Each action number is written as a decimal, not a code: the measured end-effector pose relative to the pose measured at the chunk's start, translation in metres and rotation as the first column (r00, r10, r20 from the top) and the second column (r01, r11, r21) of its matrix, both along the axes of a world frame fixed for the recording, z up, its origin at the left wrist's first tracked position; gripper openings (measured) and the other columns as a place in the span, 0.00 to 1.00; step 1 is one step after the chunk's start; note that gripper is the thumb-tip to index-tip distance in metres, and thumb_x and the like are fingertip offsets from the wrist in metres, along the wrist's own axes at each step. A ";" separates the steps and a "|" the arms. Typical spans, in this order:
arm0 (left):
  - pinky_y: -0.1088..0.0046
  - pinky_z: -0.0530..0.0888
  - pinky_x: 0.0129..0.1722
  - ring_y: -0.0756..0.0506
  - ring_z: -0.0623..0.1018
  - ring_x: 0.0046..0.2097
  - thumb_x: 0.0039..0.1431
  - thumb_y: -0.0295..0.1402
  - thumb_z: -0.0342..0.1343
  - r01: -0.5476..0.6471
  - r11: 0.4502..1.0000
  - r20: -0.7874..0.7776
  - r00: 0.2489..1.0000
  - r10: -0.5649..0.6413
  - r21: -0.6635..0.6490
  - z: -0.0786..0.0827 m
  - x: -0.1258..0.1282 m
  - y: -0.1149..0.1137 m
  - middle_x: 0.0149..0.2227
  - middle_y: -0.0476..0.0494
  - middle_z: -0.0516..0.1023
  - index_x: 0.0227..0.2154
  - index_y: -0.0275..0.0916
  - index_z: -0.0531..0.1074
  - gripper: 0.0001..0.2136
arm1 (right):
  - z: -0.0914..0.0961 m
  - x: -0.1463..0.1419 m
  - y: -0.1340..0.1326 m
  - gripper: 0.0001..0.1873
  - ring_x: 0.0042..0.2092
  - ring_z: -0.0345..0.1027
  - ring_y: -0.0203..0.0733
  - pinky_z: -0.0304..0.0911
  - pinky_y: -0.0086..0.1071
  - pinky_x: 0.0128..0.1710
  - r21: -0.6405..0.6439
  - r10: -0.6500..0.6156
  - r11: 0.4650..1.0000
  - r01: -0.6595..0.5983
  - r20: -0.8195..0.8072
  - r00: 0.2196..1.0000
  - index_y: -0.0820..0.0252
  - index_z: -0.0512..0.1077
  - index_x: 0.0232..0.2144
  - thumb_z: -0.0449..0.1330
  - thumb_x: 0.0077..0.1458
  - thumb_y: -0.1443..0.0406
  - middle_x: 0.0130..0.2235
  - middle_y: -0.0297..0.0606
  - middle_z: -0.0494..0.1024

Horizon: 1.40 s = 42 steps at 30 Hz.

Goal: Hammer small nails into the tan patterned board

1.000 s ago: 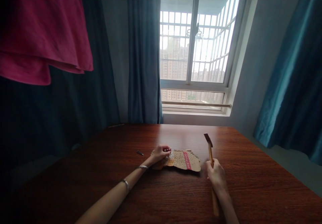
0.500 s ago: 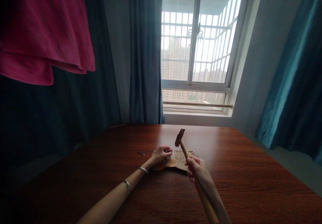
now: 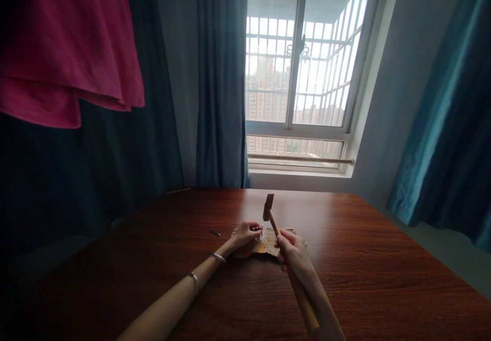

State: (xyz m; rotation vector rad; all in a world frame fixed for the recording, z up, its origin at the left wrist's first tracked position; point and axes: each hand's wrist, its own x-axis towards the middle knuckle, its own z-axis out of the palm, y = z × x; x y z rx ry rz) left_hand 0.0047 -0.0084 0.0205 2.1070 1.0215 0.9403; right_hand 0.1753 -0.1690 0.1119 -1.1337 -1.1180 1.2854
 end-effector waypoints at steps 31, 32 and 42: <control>0.78 0.66 0.31 0.49 0.73 0.31 0.50 0.36 0.55 0.011 1.000 -0.004 1.000 -0.011 0.022 -0.007 0.000 0.004 0.28 0.46 0.78 0.28 0.32 0.77 0.11 | -0.002 -0.004 -0.001 0.24 0.16 0.57 0.27 0.51 0.23 0.10 -0.032 -0.008 0.999 0.011 0.088 0.996 0.61 0.69 0.41 0.59 0.44 0.52 0.26 0.29 0.67; 0.78 0.66 0.30 0.49 0.73 0.30 0.50 0.36 0.55 0.007 1.000 -0.008 1.000 -0.007 0.017 -0.008 0.000 0.004 0.27 0.46 0.78 0.27 0.32 0.77 0.11 | -0.002 -0.004 -0.001 0.24 0.16 0.57 0.28 0.51 0.23 0.10 -0.035 -0.004 0.999 0.008 0.094 0.996 0.61 0.69 0.40 0.59 0.44 0.52 0.26 0.29 0.67; 0.78 0.65 0.31 0.49 0.72 0.31 0.50 0.37 0.55 0.019 1.000 -0.028 0.999 -0.019 0.000 -0.002 0.000 0.000 0.28 0.45 0.78 0.28 0.33 0.77 0.12 | 0.000 -0.007 -0.002 0.26 0.17 0.58 0.29 0.51 0.24 0.11 -0.036 -0.012 0.999 0.017 0.148 0.989 0.61 0.70 0.41 0.59 0.44 0.51 0.27 0.30 0.68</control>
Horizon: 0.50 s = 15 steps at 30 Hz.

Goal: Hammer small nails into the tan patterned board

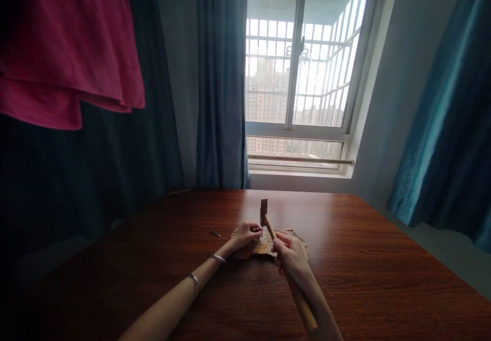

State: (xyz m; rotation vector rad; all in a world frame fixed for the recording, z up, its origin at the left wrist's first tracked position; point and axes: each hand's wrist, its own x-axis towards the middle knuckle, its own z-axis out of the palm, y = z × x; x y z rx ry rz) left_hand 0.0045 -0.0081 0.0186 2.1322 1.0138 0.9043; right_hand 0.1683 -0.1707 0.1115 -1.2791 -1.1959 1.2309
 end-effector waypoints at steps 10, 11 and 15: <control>0.78 0.65 0.31 0.49 0.73 0.31 0.51 0.36 0.55 0.002 1.000 -0.008 1.000 -0.002 0.016 -0.001 -0.001 0.001 0.29 0.45 0.79 0.29 0.32 0.77 0.12 | -0.002 -0.001 0.003 0.26 0.16 0.57 0.28 0.51 0.23 0.10 0.027 0.015 1.000 -0.014 -0.028 0.999 0.62 0.69 0.43 0.59 0.45 0.51 0.26 0.29 0.67; 0.78 0.65 0.30 0.49 0.73 0.31 0.50 0.36 0.55 0.001 1.000 -0.007 1.000 -0.001 0.019 -0.001 -0.001 0.001 0.28 0.45 0.79 0.29 0.32 0.77 0.11 | -0.002 -0.001 0.003 0.26 0.16 0.57 0.28 0.50 0.23 0.10 0.037 0.011 0.999 -0.010 -0.035 0.999 0.62 0.69 0.44 0.58 0.46 0.51 0.27 0.29 0.67; 0.78 0.65 0.30 0.49 0.72 0.31 0.51 0.36 0.55 -0.005 1.000 -0.011 1.000 0.005 0.021 -0.001 -0.001 0.000 0.28 0.45 0.78 0.28 0.32 0.77 0.11 | -0.003 -0.002 0.002 0.29 0.16 0.56 0.28 0.50 0.23 0.10 0.050 -0.022 0.998 0.024 -0.046 0.999 0.62 0.66 0.48 0.57 0.47 0.52 0.27 0.29 0.67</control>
